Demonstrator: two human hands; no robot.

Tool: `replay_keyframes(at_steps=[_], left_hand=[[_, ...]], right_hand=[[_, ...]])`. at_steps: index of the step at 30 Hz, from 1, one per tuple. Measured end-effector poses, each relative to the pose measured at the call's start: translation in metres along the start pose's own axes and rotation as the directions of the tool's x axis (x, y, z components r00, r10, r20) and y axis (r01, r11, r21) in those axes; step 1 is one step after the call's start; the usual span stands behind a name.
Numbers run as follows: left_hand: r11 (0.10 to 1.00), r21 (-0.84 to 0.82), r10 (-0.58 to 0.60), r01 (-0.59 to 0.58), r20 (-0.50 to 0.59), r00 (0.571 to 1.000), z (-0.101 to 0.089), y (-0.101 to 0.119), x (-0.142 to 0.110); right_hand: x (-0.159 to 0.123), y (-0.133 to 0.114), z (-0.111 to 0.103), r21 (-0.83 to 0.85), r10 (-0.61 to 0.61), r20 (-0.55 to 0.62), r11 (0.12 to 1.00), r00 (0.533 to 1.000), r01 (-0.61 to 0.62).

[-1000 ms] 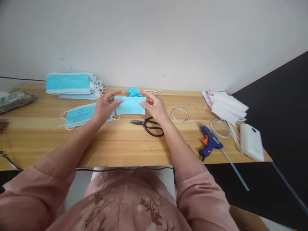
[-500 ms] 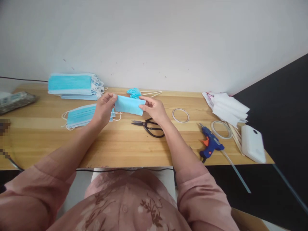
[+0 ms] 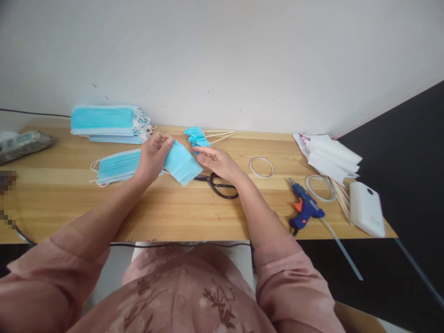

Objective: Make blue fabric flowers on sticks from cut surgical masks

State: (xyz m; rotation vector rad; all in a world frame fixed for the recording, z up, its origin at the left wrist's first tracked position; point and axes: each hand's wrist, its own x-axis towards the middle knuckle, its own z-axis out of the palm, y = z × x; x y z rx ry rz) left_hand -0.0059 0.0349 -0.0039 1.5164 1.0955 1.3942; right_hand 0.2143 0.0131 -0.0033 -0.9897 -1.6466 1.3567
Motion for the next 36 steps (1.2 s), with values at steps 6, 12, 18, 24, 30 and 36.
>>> replay_keyframes(at_steps=[6, 12, 18, 24, 30, 36], left_hand=[[0.993, 0.080, 0.076, -0.086, 0.129, 0.989, 0.009, 0.008, -0.015], [0.996, 0.037, 0.067, -0.075, 0.193, 0.979, 0.013, 0.012, -0.021], [0.977, -0.083, -0.171, 0.195, 0.240, 0.956, 0.011, 0.017, -0.020], [0.987, -0.021, -0.149, 0.158, 0.231, 0.961, 0.012, 0.014, -0.019], [0.994, 0.108, -0.020, -0.009, 0.267, 0.963, 0.012, 0.017, -0.021], [0.984, -0.067, -0.136, 0.167, 0.330, 0.934, 0.016, 0.011, -0.023]], right_hand=[[-0.001, -0.005, 0.015, -0.154, -0.116, -0.157, 0.984, 0.981, 0.091], [-0.004, -0.007, 0.031, -0.258, -0.180, -0.244, 0.959, 0.953, 0.115], [-0.002, -0.002, 0.030, -0.240, -0.212, -0.378, 0.963, 0.901, 0.126], [-0.002, -0.004, 0.029, -0.215, -0.222, -0.374, 0.965, 0.900, 0.149], [-0.004, -0.009, 0.032, -0.269, -0.263, -0.329, 0.947, 0.907, 0.177], [-0.007, -0.008, 0.036, -0.386, -0.343, -0.425, 0.906, 0.838, 0.175]])
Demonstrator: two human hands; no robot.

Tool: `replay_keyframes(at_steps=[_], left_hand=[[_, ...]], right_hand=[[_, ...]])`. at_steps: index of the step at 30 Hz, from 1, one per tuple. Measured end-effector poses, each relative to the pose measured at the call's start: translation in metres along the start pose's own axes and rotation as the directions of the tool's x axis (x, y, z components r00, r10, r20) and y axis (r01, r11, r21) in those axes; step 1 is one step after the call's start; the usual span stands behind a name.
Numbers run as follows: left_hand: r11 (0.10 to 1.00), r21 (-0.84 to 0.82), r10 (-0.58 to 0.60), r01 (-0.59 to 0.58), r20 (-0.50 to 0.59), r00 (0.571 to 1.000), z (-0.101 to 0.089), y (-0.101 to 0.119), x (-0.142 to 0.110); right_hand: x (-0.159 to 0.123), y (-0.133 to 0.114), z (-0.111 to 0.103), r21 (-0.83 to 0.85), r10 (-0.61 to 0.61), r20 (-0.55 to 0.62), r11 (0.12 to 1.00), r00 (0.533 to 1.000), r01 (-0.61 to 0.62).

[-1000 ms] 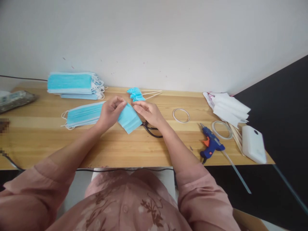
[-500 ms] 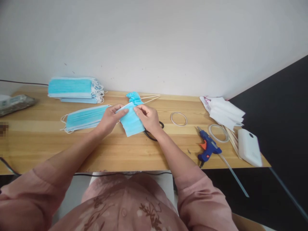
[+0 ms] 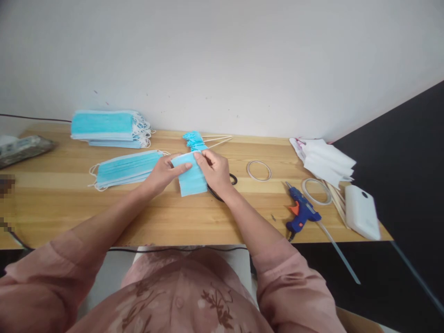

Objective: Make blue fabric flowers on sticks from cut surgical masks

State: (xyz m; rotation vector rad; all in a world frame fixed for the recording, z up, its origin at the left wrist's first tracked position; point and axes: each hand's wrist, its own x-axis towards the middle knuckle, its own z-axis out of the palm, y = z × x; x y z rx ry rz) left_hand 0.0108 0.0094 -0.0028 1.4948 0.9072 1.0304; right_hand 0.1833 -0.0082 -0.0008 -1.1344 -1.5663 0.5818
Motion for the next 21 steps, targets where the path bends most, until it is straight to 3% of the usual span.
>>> replay_keyframes(at_steps=[5, 14, 17, 21], left_hand=[[0.994, -0.039, -0.096, 0.102, 0.131, 0.987, 0.001, -0.013, 0.002], [0.994, -0.030, -0.099, 0.106, 0.185, 0.978, 0.002, -0.006, 0.004], [0.999, -0.028, -0.043, 0.047, 0.119, 0.992, 0.001, -0.005, 0.004], [0.999, -0.048, 0.003, -0.007, -0.092, 0.996, -0.003, -0.006, 0.004]], right_hand=[[0.001, -0.001, -0.001, -0.012, -0.027, -0.097, 1.000, 0.995, 0.026], [0.007, 0.004, -0.007, 0.019, 0.025, -0.188, 1.000, 0.982, -0.022], [0.010, 0.008, -0.007, 0.076, 0.050, -0.218, 0.997, 0.975, -0.035], [0.012, 0.017, -0.005, 0.238, 0.088, -0.182, 0.970, 0.979, -0.043]])
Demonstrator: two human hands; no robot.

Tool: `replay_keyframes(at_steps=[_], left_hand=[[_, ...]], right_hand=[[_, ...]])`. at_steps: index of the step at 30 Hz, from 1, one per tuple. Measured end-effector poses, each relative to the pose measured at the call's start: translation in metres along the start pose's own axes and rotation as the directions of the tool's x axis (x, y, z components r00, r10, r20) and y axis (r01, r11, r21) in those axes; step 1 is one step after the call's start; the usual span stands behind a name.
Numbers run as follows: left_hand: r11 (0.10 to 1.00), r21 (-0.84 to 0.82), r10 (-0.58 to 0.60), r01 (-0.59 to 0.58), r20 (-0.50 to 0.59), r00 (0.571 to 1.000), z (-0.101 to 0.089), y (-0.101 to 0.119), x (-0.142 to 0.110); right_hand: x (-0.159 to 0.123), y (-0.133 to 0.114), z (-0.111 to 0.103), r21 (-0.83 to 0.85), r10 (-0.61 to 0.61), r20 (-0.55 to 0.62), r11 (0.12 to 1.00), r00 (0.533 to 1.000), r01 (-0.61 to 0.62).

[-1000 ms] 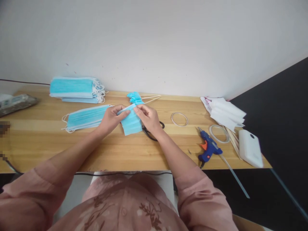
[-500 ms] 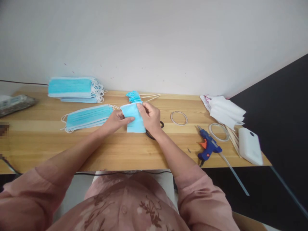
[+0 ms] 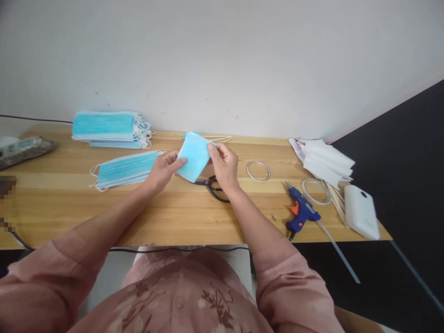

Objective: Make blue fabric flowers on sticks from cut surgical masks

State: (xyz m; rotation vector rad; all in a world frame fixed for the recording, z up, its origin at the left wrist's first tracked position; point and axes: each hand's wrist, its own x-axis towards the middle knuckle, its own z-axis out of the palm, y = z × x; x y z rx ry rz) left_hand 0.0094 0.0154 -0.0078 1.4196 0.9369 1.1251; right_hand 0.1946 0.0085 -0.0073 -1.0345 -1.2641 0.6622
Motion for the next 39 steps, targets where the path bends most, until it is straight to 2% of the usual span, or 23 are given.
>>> replay_keyframes(at_steps=[5, 9, 13, 17, 21, 25, 28, 33, 39], left_hand=[[0.985, -0.159, -0.094, 0.070, -0.150, 0.984, -0.006, 0.000, 0.005], [0.938, -0.347, -0.095, 0.017, -0.211, 0.973, -0.011, 0.002, 0.012], [0.928, -0.370, -0.106, 0.038, -0.165, 0.981, -0.013, 0.008, 0.013], [0.950, -0.297, -0.132, 0.101, -0.085, 0.988, -0.011, 0.011, 0.007], [0.976, -0.205, -0.089, 0.068, -0.093, 0.992, -0.008, 0.009, 0.005], [0.994, -0.112, -0.027, 0.014, -0.115, 0.993, -0.008, 0.006, 0.004], [0.996, -0.091, -0.019, 0.009, -0.104, 0.994, -0.007, 0.006, 0.004], [0.997, -0.083, 0.002, -0.011, -0.117, 0.993, -0.008, 0.005, 0.006], [0.997, -0.075, -0.036, 0.026, -0.137, 0.990, -0.010, 0.004, 0.006]], right_hand=[[0.001, 0.005, 0.001, 0.078, 0.087, 0.071, 0.993, 0.994, -0.092], [0.000, 0.006, 0.002, 0.082, 0.175, 0.207, 0.977, 0.963, -0.195], [0.001, 0.007, 0.001, 0.082, 0.189, 0.341, 0.970, 0.921, -0.229], [0.001, 0.004, 0.000, 0.132, 0.144, 0.388, 0.969, 0.911, -0.209], [0.001, -0.001, 0.001, 0.112, 0.143, 0.343, 0.975, 0.928, -0.192], [0.001, 0.000, 0.000, -0.015, 0.125, 0.185, 0.992, 0.975, -0.125], [0.001, 0.005, -0.001, -0.046, 0.099, 0.100, 0.994, 0.990, -0.095], [0.001, 0.009, -0.002, -0.055, 0.082, 0.061, 0.995, 0.995, -0.079], [0.001, 0.005, -0.002, -0.077, 0.066, 0.025, 0.995, 0.998, -0.063]])
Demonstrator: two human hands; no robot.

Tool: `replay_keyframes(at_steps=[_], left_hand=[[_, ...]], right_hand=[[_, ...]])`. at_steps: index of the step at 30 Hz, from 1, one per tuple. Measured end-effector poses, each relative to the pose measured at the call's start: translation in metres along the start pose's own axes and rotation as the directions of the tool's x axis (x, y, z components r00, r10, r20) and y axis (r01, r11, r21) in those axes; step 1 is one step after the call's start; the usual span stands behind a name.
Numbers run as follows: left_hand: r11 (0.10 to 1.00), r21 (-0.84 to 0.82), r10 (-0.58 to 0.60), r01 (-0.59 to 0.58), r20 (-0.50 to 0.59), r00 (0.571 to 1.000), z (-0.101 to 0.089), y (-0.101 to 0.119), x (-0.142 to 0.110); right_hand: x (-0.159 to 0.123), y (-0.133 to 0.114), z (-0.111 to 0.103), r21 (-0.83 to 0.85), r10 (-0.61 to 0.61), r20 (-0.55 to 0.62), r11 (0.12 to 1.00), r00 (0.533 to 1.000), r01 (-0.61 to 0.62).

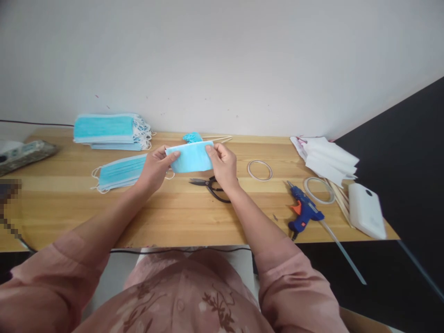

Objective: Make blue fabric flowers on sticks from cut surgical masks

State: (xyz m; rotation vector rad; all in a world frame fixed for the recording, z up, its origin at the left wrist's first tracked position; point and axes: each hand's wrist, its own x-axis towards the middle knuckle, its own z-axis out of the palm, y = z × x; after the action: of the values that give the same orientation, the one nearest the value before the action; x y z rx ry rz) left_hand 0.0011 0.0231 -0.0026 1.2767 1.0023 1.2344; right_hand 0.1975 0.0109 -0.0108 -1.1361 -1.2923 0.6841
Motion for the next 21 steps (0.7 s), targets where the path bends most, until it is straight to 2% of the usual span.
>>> replay_keyframes(at_steps=[8, 13, 16, 21], left_hand=[[1.000, -0.016, -0.002, 0.002, -0.021, 1.000, 0.001, 0.000, 0.000], [1.000, 0.019, 0.009, -0.008, -0.065, 0.998, 0.001, -0.001, -0.001], [0.993, 0.091, 0.080, -0.069, -0.124, 0.989, 0.002, -0.004, -0.002], [0.925, 0.335, 0.262, -0.177, -0.227, 0.938, 0.003, -0.008, -0.003]], right_hand=[[0.001, 0.003, 0.000, -0.019, -0.015, -0.039, 1.000, 0.999, 0.014], [-0.004, -0.005, 0.001, -0.085, -0.049, -0.046, 0.995, 0.998, 0.045], [-0.009, -0.009, 0.005, -0.184, -0.107, -0.043, 0.978, 0.993, 0.097], [-0.014, -0.009, 0.013, -0.266, -0.169, -0.037, 0.952, 0.985, 0.153]])
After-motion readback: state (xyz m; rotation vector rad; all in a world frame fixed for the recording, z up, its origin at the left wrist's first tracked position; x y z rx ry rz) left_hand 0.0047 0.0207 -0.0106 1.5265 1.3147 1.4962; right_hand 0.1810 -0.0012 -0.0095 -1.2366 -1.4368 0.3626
